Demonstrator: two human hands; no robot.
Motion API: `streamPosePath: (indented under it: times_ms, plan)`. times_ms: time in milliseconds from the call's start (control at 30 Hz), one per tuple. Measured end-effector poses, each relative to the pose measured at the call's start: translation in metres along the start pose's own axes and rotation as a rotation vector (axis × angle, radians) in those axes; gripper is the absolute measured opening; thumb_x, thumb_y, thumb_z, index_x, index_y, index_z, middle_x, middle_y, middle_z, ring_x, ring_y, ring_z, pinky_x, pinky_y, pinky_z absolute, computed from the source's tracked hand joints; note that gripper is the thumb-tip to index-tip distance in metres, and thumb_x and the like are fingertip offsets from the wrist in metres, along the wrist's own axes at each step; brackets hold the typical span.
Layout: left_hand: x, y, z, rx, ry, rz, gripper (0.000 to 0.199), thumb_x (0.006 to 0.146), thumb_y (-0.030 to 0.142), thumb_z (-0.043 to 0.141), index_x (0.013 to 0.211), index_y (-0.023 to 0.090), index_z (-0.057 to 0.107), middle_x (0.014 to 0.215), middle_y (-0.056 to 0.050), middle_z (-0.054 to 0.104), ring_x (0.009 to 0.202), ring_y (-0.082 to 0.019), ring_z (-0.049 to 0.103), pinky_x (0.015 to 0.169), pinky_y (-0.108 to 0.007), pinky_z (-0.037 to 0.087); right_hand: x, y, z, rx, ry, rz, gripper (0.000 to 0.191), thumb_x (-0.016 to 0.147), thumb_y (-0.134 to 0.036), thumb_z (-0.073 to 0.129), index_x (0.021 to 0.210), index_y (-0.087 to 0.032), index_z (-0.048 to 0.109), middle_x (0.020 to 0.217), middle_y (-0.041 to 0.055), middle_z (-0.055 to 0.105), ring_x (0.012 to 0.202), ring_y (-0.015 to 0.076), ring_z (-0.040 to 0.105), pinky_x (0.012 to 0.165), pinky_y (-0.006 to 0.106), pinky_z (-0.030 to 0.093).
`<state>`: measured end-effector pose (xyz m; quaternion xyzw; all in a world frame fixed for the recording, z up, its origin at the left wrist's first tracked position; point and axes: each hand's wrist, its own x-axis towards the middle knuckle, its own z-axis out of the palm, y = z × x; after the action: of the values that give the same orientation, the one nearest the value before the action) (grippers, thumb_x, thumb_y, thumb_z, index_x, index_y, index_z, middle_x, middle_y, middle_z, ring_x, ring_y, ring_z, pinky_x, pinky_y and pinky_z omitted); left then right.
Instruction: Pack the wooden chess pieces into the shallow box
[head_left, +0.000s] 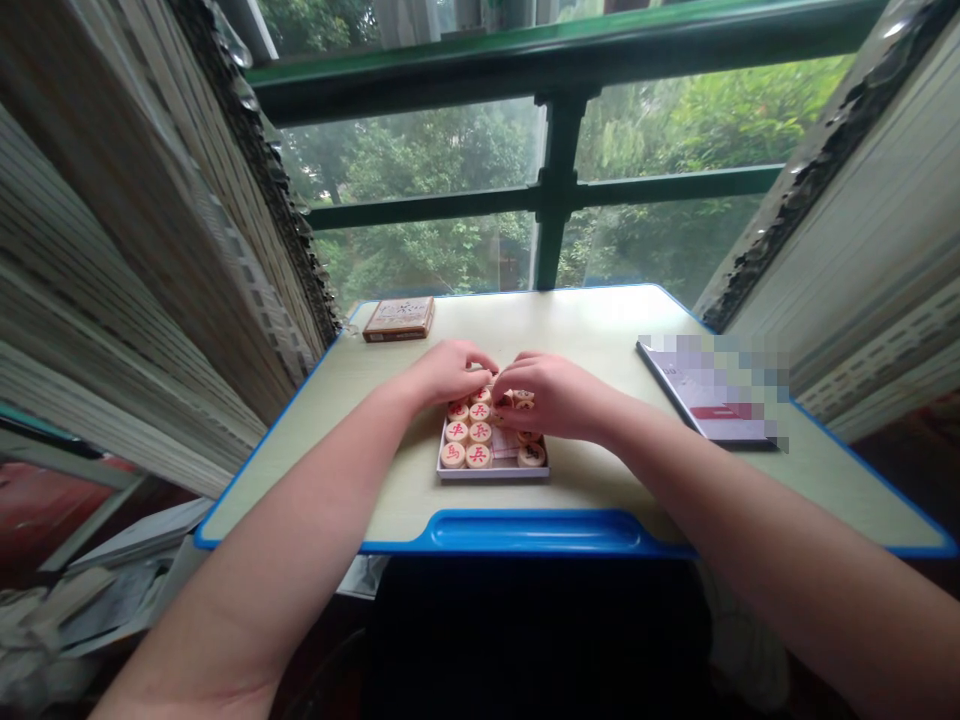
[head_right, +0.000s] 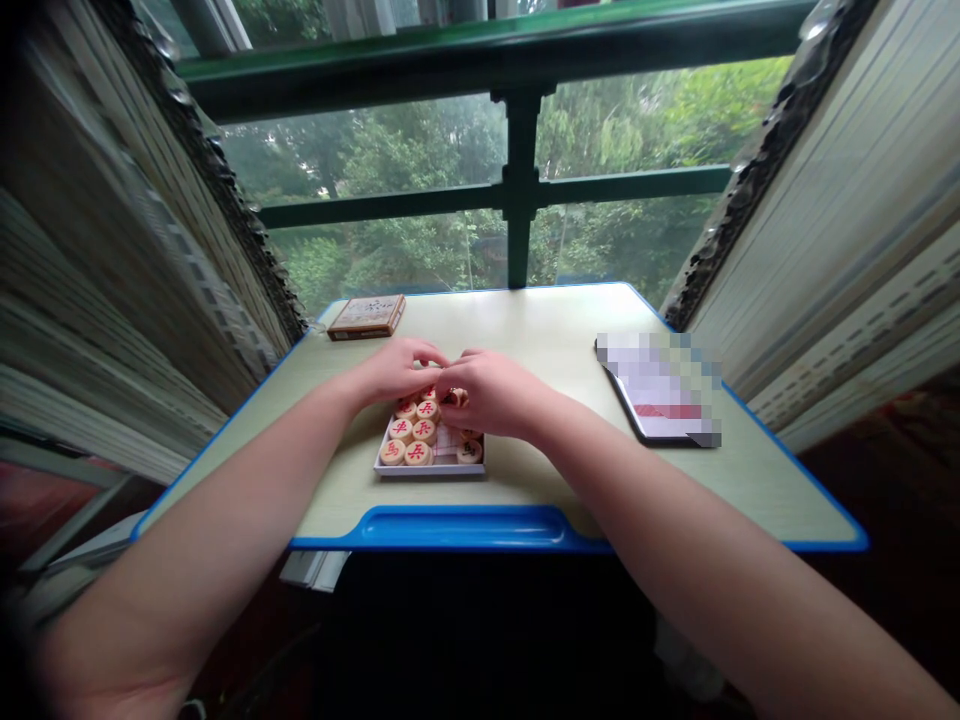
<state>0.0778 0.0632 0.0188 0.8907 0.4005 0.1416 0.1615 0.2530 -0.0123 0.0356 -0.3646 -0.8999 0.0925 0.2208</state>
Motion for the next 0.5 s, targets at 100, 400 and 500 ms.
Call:
streamPosePath:
  times_ms: [100, 400, 500]
  plan:
    - [-0.0007, 0.0016, -0.0007, 0.013, -0.003, -0.008, 0.032, 0.073, 0.028, 0.051, 0.093, 0.018, 0.073, 0.090, -0.005, 0.069, 0.081, -0.017, 0.059, 0.076, -0.026, 0.047, 0.0001, 0.0013, 0.0002, -0.028, -0.028, -0.040, 0.009, 0.074, -0.016, 0.063, 0.076, -0.017, 0.071, 0.076, 0.0054, 0.070, 0.076, 0.0165, 0.058, 0.074, 0.029, 0.043]
    - [0.0002, 0.0010, -0.0005, 0.010, -0.018, -0.031, 0.035, 0.071, 0.032, 0.051, 0.094, 0.018, 0.073, 0.091, -0.005, 0.069, 0.082, -0.018, 0.060, 0.075, -0.027, 0.047, -0.0003, 0.0038, 0.0026, -0.083, 0.026, -0.076, 0.007, 0.071, -0.018, 0.066, 0.075, -0.017, 0.072, 0.080, 0.0060, 0.069, 0.075, 0.0166, 0.055, 0.075, 0.030, 0.041]
    - [-0.0008, 0.0027, -0.0010, 0.004, -0.011, -0.051, 0.034, 0.071, 0.032, 0.051, 0.094, 0.018, 0.073, 0.090, -0.005, 0.069, 0.080, -0.018, 0.060, 0.073, -0.026, 0.046, -0.0010, 0.0040, 0.0024, -0.093, 0.028, -0.059, 0.007, 0.070, -0.017, 0.067, 0.075, -0.017, 0.072, 0.078, 0.0064, 0.068, 0.073, 0.0165, 0.054, 0.073, 0.030, 0.040]
